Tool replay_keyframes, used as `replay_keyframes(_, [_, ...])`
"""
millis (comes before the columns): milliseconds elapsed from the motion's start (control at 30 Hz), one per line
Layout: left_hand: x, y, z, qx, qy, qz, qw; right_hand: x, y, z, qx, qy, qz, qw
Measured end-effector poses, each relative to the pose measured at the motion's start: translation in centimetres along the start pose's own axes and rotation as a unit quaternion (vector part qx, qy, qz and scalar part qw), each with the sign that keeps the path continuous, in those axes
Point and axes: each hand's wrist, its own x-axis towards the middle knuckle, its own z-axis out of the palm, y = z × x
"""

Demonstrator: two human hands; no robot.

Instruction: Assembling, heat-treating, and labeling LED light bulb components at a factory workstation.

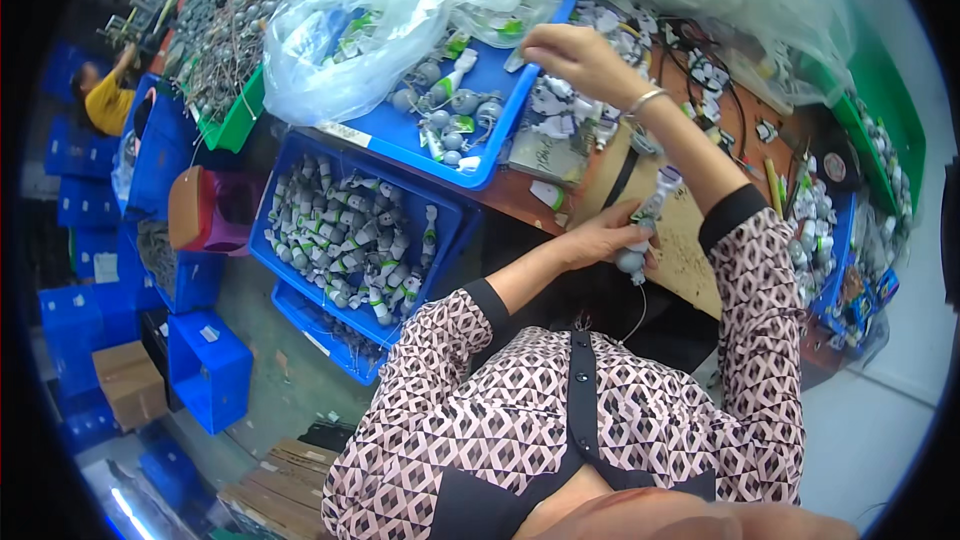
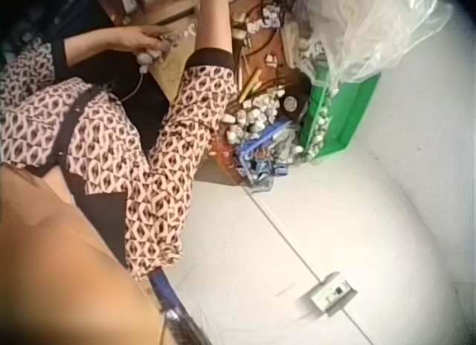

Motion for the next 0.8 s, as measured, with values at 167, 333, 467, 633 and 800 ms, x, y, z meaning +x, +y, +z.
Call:
replay_keyframes(167, [0.2, 0.0, 0.0, 0.007, -0.041, 0.007, 0.999, 6.1, 4.9, 4.0, -0.154, -0.146, -0.005, 0.977])
replay_keyframes(333, [0.1, -0.1, -0.2, -0.013, -0.054, 0.032, 0.998, 8.6, 7.7, 2.0, -0.139, 0.001, 0.038, 0.99])
replay_keyframes(467, [-0.1, -0.4, -0.6, -0.02, -0.062, 0.043, 0.997, 8.4, 5.8, 1.3, -0.118, -0.077, 0.041, 0.989])
replay_keyframes(633, [-0.2, -0.2, -0.6, -0.035, -0.074, 0.043, 0.996, 9.5, 3.9, -3.6, -0.081, 0.001, 0.225, 0.971])
replay_keyframes(800, [-0.5, -0.3, -0.7, -0.037, -0.063, 0.031, 0.997, 8.7, 7.1, 0.1, -0.12, -0.002, 0.102, 0.988])
